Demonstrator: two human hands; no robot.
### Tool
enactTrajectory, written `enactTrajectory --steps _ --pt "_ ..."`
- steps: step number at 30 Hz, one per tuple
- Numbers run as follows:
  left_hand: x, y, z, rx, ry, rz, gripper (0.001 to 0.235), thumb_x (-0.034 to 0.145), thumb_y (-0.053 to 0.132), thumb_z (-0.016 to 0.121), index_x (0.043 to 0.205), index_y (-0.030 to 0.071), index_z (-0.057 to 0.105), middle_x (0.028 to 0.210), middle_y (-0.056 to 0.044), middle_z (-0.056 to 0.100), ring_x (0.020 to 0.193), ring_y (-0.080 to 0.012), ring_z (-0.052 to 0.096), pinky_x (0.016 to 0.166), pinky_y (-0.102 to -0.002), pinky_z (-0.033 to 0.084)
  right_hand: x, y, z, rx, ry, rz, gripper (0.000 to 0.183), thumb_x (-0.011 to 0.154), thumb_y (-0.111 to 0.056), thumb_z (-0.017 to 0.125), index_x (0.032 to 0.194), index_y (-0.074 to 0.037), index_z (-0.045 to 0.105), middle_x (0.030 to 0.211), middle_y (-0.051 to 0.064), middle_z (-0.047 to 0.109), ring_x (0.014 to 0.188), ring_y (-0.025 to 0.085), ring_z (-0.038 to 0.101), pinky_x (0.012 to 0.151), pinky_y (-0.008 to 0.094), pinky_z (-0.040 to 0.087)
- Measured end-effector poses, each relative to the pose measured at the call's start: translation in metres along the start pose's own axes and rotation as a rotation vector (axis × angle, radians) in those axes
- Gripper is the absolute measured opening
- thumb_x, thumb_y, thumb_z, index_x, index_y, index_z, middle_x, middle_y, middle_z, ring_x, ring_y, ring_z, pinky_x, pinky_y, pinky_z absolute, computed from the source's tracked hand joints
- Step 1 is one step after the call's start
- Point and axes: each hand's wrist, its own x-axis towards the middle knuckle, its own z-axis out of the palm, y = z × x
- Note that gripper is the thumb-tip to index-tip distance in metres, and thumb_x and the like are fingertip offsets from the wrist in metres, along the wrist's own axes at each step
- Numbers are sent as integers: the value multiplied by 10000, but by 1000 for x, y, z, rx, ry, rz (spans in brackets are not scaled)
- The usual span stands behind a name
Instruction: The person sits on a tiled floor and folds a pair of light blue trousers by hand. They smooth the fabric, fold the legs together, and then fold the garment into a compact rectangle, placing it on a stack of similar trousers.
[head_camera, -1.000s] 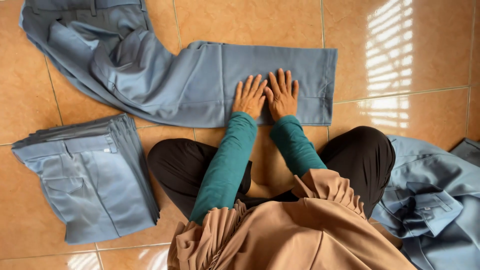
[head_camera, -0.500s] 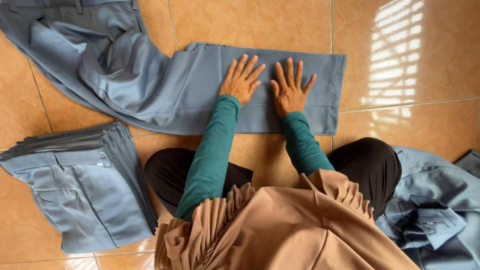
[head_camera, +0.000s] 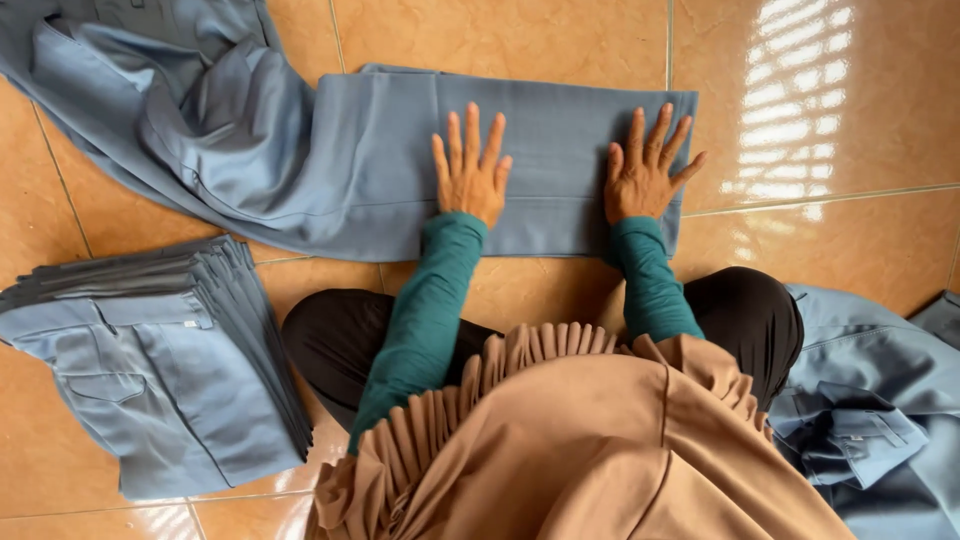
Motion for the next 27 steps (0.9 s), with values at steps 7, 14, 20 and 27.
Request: enactTrajectory --steps 7,14,20,27 --pt "-18 17 6 -73 -175 21 565 1144 507 219 1671 350 89 1747 -90 38 1593 -371 -8 1274 -599 -8 -44 -26 34 79 -12 -172 618 1103 -587 286 1656 -313 252 1734 50 125 1571 324 -21 1187 727 -97" --pt "-28 33 12 -82 -68 42 568 1138 512 263 1664 327 149 1731 -121 96 1583 -392 56 1261 -620 31 -58 0 28 41 17 -163 616 1121 -603 281 1674 -351 179 1745 2 49 1587 288 -32 1231 645 -86" --pt "-45 5 13 -73 -2 -57 558 1124 513 305 1649 342 228 1725 -96 154 1583 -360 109 1262 -606 56 -66 43 26 39 -14 -129 582 1125 -574 305 1665 -369 237 1745 1 77 1584 279 -11 1243 627 -29" --pt "-59 -21 28 -72 80 -217 593 1118 527 356 1656 313 230 1730 -114 107 1592 -361 97 1289 -554 79 -34 105 61 144 214 293 901 881 -483 855 1584 -337 310 1330 -21 524 1196 272 512 859 587 548"
